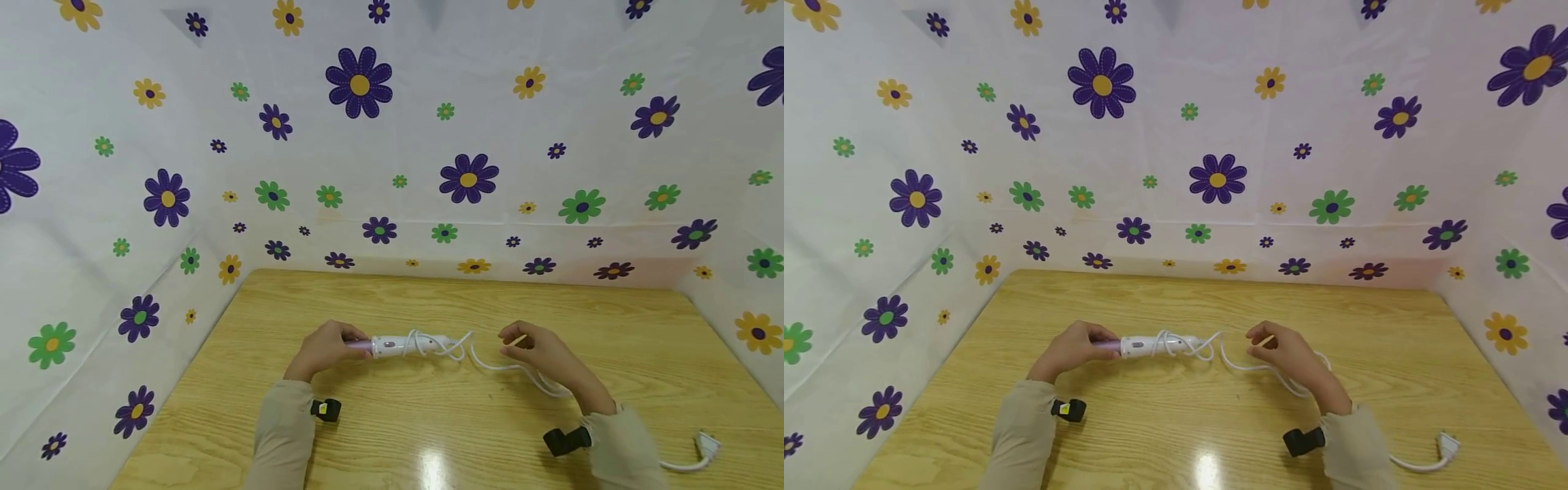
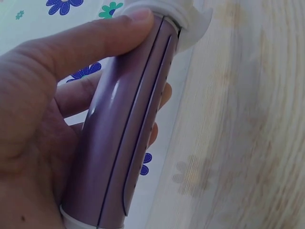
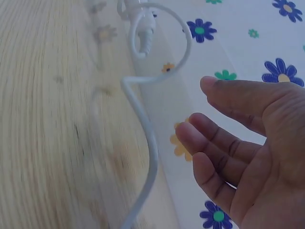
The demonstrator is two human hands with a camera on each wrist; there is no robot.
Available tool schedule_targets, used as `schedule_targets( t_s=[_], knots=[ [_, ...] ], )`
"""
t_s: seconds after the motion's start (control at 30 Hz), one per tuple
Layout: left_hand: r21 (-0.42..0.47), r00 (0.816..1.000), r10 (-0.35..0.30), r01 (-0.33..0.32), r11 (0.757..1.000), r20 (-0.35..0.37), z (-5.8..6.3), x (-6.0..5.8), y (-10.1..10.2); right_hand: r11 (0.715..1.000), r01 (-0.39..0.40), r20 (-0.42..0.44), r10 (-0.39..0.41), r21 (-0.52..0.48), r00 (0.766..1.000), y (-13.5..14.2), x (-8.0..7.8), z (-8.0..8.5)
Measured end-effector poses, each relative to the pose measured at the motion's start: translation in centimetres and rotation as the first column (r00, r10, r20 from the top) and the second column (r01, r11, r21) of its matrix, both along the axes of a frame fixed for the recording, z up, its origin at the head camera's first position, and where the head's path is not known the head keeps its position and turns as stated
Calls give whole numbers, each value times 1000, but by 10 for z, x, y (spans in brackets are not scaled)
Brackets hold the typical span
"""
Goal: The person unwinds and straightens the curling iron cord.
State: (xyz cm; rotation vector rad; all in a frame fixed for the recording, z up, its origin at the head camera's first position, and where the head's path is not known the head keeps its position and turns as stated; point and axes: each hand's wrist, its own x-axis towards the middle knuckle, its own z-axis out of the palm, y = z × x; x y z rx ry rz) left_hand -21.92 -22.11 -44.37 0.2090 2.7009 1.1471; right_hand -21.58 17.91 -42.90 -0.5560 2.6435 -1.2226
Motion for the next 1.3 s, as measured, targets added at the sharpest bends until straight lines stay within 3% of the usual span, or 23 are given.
schedule_targets(
  t_s=[0.17, 0.4, 0.77, 1.03, 1.3],
  knots=[
    [4, 1000, -14, 14, 1000, -3, -1, -1, 3, 999, -49, -17, 49, -21, 999, -19, -6, -2],
    [-2, 1000, -15, 15, 1000, 7, -1, -2, 7, 995, -79, -54, 82, 59, 995, -37, -10, -11],
    [38, 1000, -22, 22, 999, -8, 5, 1, 5, 994, -69, -141, 80, 80, 987, -29, 5, -19],
    [64, 1000, -5, 5, 998, -1, 8, 1, 4, 996, -66, -107, 72, 61, 992, -26, 12, -25],
    [96, 1000, -7, 5, 995, 15, 11, 5, 8, 982, 6, -152, 23, 188, 988, -33, 6, -25]
  ],
)
